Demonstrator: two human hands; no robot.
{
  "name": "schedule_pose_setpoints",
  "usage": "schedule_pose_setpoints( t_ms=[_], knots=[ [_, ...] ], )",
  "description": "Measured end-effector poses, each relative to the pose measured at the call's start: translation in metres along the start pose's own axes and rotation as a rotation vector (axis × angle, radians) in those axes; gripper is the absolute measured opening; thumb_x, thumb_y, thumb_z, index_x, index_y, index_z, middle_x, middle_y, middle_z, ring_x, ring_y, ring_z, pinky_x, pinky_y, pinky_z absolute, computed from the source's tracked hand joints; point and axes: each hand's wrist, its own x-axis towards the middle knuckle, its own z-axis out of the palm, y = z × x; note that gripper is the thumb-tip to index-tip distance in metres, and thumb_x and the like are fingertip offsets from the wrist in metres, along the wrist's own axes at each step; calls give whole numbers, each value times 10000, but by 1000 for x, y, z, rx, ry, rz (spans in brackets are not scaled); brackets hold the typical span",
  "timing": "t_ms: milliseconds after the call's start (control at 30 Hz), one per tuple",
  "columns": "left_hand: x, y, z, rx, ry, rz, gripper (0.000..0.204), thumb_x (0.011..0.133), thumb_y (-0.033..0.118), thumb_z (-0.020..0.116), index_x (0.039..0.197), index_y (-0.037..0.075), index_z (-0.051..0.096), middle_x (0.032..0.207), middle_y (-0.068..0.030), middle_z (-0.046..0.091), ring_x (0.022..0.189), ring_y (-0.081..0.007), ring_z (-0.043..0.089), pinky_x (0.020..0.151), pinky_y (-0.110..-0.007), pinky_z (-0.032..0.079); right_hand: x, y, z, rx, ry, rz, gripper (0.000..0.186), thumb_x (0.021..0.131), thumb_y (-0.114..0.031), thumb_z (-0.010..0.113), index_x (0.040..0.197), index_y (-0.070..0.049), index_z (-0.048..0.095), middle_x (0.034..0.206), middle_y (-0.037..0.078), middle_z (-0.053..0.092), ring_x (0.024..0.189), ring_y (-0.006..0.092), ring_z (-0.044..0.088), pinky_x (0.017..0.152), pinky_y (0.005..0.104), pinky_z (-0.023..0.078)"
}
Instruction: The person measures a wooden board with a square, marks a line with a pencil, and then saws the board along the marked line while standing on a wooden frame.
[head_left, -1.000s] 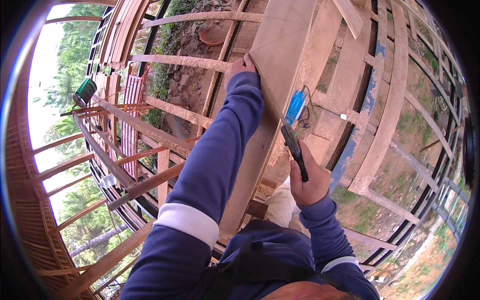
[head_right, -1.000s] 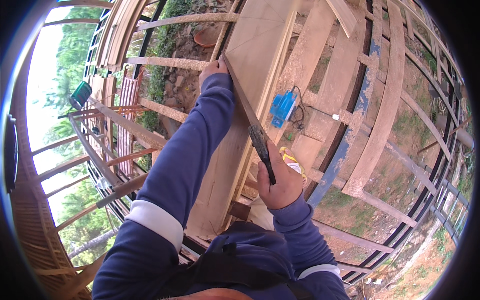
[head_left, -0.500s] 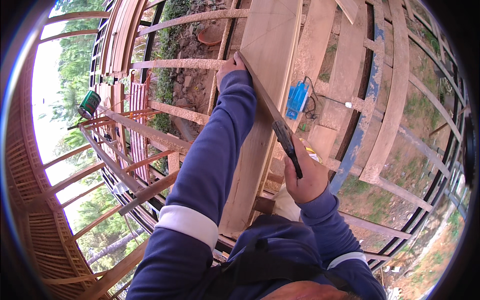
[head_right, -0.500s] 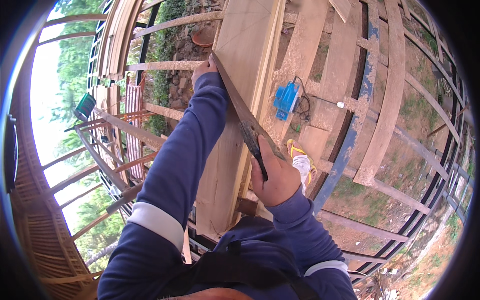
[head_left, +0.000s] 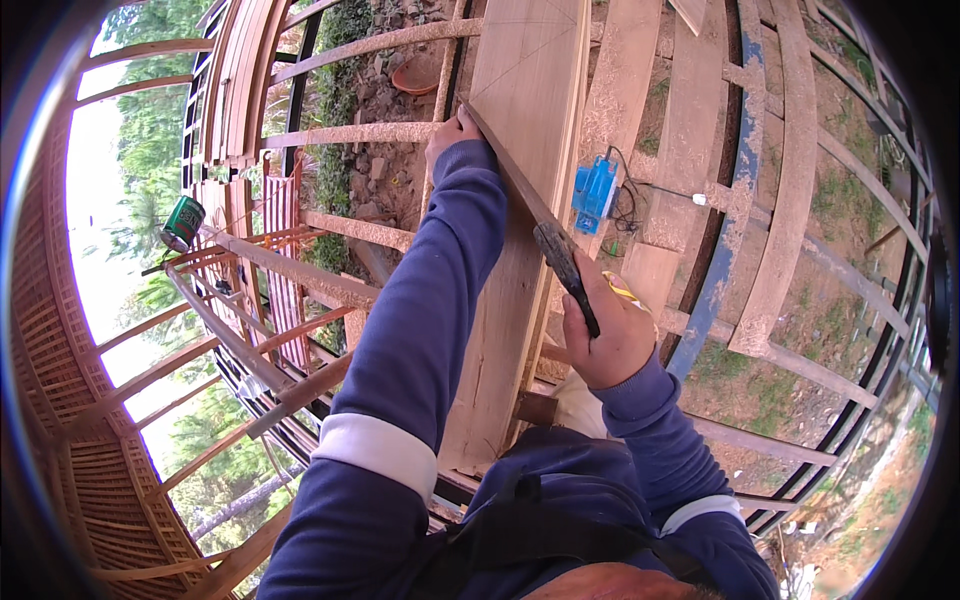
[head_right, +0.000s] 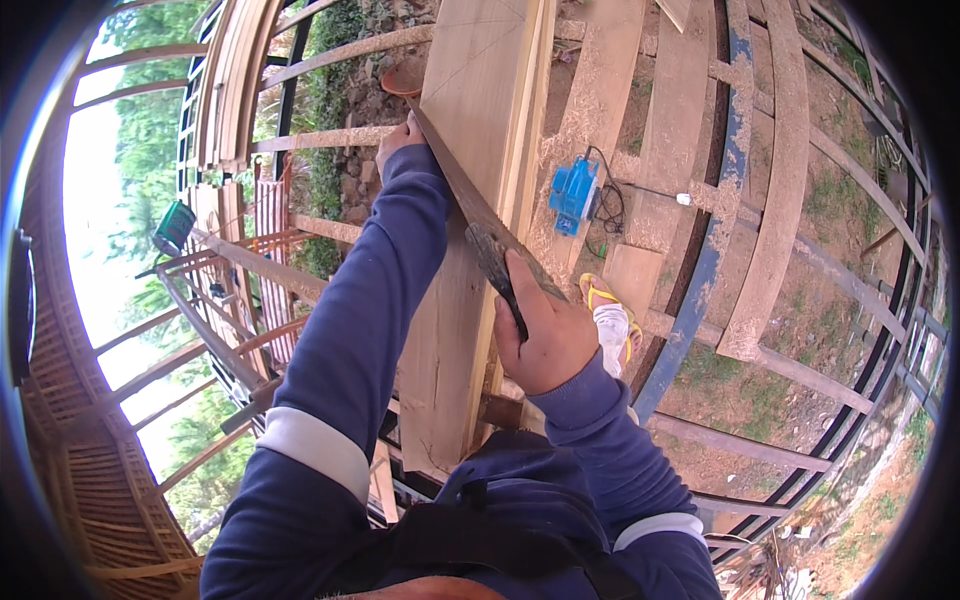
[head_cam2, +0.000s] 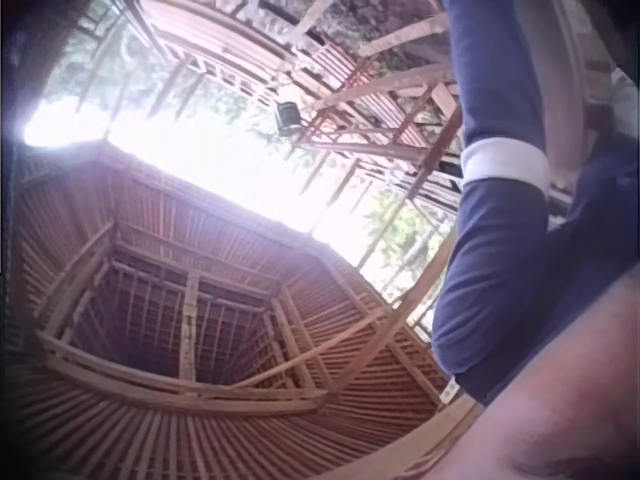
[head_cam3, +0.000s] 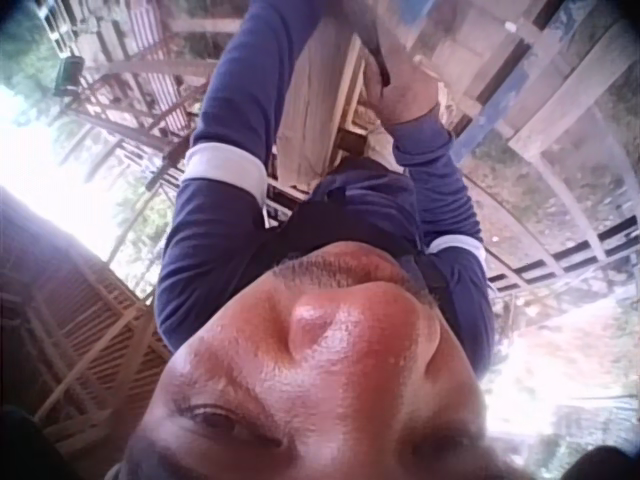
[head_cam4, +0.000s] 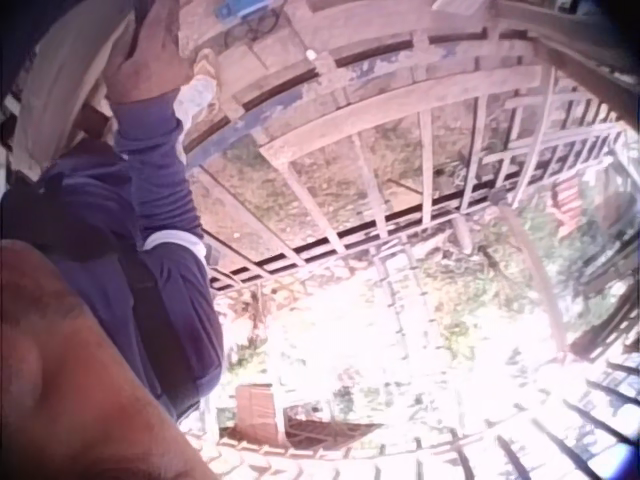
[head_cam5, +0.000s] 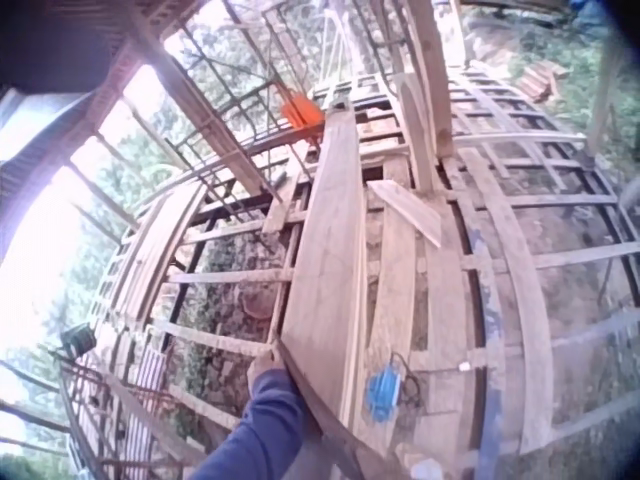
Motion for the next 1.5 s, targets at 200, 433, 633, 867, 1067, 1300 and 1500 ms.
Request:
schedule_pose_setpoints(
  t_ms=[200,433,633,867,1067,1300,1500],
  knots=[
    [-3,-5,2,24,46,54,593,995,534,407,1032,56,757,1012,-233,718,991,-435,675,884,-527,513,-1,1,3,6,58,-30,518,876,-110,686,1369,-6,567,658,159,634,530,333,626,514,408,495],
    [-4,1,-2,27,23,61,596,1001,516,403,1034,33,751,982,-242,720,977,-441,679,883,-524,507,-12,-4,-2,2,44,5,525,881,-114,682,1379,-11,556,663,159,635,531,331,628,514,414,492],
    [-5,-2,-2,35,22,53,598,998,516,405,1033,28,751,997,-250,716,985,-447,677,891,-524,504,-6,-5,-2,10,30,-1,519,882,-112,679,1377,-12,558,664,156,638,533,331,626,511,416,489],
    [-1,-3,1,44,9,86,617,1002,513,391,1003,14,753,988,-261,712,984,-456,671,900,-533,499,-1,-5,-4,-1,4,38,506,895,-130,673,1375,-17,557,707,165,658,567,335,651,524,419,507],
    [8,-12,7,71,48,99,627,1003,528,382,1011,18,746,985,-255,713,975,-457,670,886,-538,498,1,-9,-4,0,13,36,496,906,-143,665,1376,-28,557,748,185,677,610,351,672,543,425,523],
    [-4,-3,2,107,19,53,640,1006,546,369,1021,30,747,1008,-247,715,989,-447,671,891,-536,504,-7,-10,-6,26,18,80,473,922,-190,650,1364,-45,563,784,191,692,646,369,679,577,442,538],
    [-1,-5,1,102,18,80,632,1011,535,365,1028,37,754,1019,-244,719,994,-445,676,889,-539,509,-3,-6,-3,-5,-32,69,513,905,-155,662,1389,-28,545,777,190,693,646,371,684,582,439,544]
  ],
)
